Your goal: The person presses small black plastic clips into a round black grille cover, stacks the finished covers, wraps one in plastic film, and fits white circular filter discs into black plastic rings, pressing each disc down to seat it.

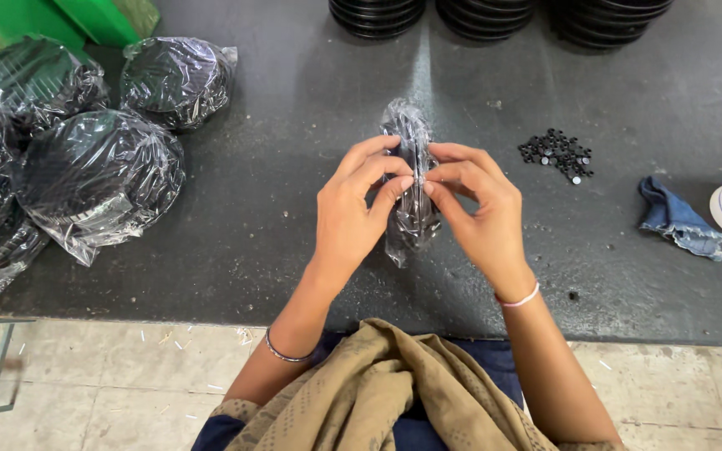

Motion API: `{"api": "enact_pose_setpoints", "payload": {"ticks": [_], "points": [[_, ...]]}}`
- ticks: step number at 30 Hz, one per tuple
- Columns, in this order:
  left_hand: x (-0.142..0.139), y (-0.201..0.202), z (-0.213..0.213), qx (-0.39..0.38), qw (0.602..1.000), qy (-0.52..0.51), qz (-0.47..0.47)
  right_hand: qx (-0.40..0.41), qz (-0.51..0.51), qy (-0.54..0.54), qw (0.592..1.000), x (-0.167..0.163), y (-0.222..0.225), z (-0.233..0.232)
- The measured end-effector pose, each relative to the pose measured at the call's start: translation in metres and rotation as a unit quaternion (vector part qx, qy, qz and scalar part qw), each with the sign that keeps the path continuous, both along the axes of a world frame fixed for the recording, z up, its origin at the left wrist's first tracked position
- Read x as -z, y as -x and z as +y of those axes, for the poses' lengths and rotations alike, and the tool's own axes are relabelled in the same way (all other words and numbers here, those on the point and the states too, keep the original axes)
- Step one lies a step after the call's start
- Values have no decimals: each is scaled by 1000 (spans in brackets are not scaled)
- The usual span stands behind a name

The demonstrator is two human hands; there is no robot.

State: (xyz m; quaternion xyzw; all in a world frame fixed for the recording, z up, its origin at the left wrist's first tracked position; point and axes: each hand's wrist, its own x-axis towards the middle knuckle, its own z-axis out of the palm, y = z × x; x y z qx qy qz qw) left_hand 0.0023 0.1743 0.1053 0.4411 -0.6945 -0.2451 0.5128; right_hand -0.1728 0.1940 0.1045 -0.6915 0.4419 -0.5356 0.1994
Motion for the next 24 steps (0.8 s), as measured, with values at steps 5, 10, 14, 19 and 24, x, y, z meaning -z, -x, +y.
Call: {"api": "enact_pose_setpoints", "payload": {"ticks": [5, 10, 14, 19, 24], "points": [[8, 10, 0, -47, 995, 92, -1, 55, -3, -12, 998, 14, 0, 2], [17, -9, -20, -88, 984, 130, 81, -104, -387, -135, 906, 55, 21, -14], [25, -8, -29, -53, 981, 121, 143, -133, -504, -189, 832, 97, 20, -13], [28, 2, -28, 10, 985, 104, 135, 26, -260, -136, 956, 89, 26, 7], [33, 32, -14, 63, 987, 102, 107, 49, 55, 12, 997, 47, 36, 36]]}}
